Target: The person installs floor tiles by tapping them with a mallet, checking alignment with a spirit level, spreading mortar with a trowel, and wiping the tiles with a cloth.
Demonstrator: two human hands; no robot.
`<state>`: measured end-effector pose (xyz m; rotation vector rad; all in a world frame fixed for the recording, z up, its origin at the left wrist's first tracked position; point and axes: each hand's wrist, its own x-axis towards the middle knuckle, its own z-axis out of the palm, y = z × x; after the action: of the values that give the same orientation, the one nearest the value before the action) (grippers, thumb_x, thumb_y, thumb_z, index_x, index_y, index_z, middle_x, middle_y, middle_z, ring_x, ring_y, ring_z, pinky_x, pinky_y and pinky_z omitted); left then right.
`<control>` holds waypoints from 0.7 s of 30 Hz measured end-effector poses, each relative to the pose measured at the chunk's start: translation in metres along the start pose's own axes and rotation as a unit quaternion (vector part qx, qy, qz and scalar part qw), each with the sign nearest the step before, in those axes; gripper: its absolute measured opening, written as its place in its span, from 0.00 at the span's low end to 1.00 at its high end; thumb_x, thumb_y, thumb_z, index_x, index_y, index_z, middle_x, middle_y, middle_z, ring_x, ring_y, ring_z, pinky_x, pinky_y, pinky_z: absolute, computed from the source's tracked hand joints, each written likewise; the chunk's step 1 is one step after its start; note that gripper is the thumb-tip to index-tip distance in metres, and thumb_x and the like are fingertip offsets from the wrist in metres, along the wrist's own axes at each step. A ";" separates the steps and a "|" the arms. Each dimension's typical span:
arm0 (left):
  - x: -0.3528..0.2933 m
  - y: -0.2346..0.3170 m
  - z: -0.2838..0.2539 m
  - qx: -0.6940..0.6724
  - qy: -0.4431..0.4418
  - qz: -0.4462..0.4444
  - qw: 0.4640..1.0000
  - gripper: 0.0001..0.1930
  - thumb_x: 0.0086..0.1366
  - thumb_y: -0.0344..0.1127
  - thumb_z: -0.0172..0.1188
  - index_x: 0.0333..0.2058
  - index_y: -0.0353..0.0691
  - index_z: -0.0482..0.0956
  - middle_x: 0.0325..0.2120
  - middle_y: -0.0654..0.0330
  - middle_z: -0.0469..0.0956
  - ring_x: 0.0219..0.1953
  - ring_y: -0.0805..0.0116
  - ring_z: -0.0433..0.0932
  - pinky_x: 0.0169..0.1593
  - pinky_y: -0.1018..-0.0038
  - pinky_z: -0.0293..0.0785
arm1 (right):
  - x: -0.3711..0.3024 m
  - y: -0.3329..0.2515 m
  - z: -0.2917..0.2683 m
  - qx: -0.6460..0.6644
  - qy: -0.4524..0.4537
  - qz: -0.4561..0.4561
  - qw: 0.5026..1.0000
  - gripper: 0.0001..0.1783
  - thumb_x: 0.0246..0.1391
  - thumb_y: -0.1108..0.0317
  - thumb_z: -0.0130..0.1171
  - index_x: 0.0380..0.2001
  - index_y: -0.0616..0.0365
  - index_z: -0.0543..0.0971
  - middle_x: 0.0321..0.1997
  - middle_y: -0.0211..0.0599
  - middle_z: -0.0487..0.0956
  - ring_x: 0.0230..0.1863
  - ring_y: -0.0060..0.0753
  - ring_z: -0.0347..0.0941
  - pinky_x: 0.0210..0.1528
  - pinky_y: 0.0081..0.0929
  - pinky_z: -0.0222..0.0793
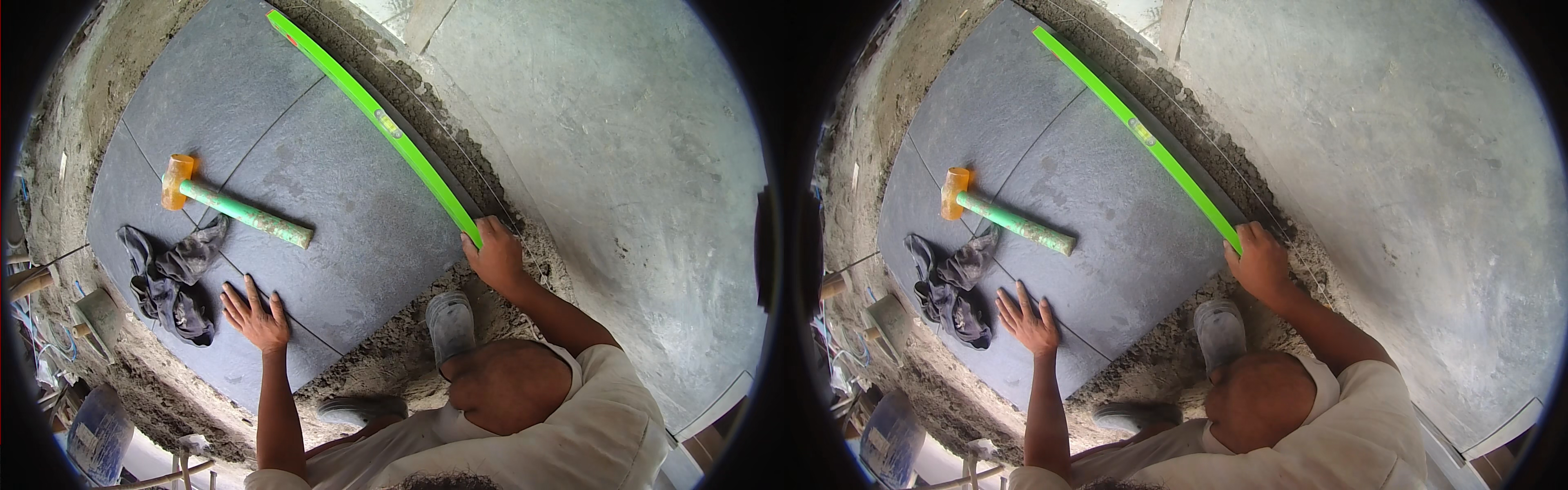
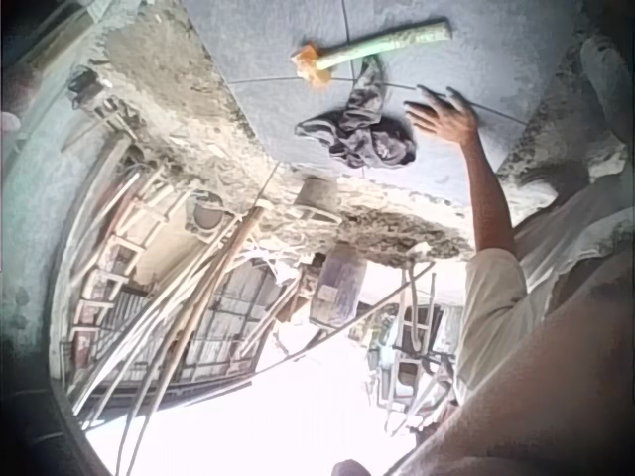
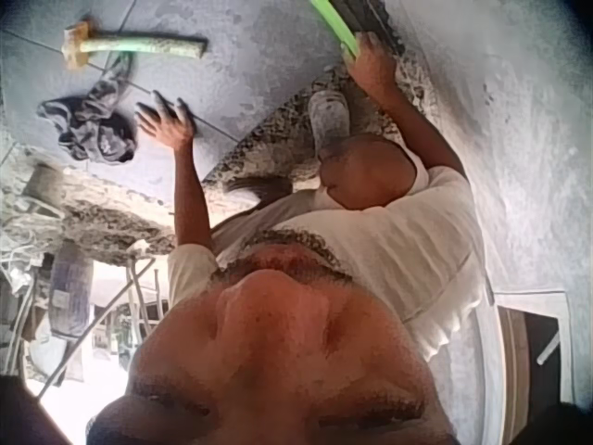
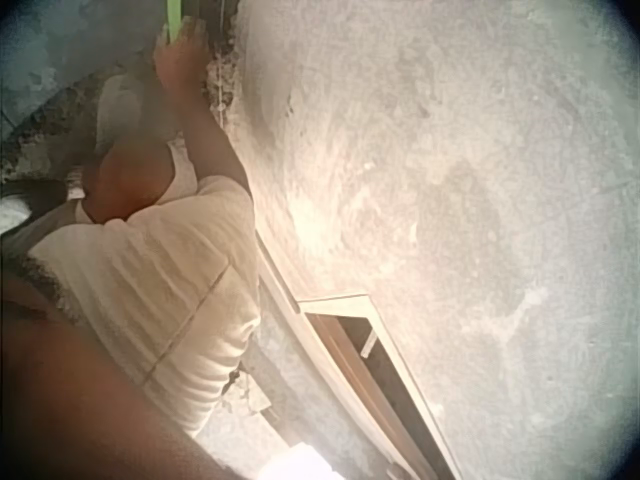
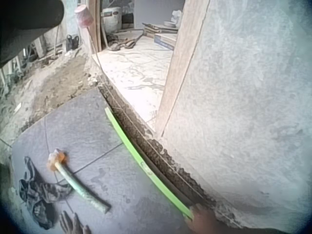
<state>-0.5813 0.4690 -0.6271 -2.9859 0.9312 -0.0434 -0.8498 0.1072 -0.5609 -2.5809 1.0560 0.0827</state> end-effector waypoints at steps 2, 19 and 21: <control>0.001 0.000 -0.001 0.000 0.000 0.000 1.000 0.34 0.69 0.64 0.41 0.68 0.53 0.62 0.70 0.43 0.49 0.71 0.42 0.47 0.70 0.46 0.39 | 0.000 0.000 0.000 0.004 0.003 -0.002 1.000 0.14 0.54 0.60 0.62 0.37 0.58 0.75 0.35 0.42 0.74 0.35 0.48 0.77 0.34 0.43 0.75; -0.001 0.003 -0.003 -0.015 -0.016 -0.021 1.000 0.34 0.67 0.63 0.44 0.67 0.53 0.63 0.70 0.42 0.49 0.71 0.40 0.46 0.70 0.45 0.37 | 0.004 -0.003 0.002 -0.008 -0.015 0.005 1.000 0.14 0.54 0.61 0.61 0.35 0.60 0.74 0.35 0.45 0.75 0.35 0.54 0.76 0.35 0.46 0.72; 0.000 0.003 -0.005 -0.028 -0.007 -0.025 0.999 0.33 0.67 0.62 0.46 0.67 0.56 0.64 0.70 0.42 0.49 0.71 0.40 0.47 0.70 0.46 0.38 | 0.004 -0.006 0.003 -0.008 -0.019 -0.001 1.000 0.13 0.55 0.61 0.61 0.35 0.60 0.74 0.35 0.45 0.75 0.35 0.54 0.76 0.35 0.46 0.72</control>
<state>-0.5834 0.4668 -0.6219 -3.0569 0.8716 0.0034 -0.8429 0.1091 -0.5625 -2.5849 1.0422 0.1397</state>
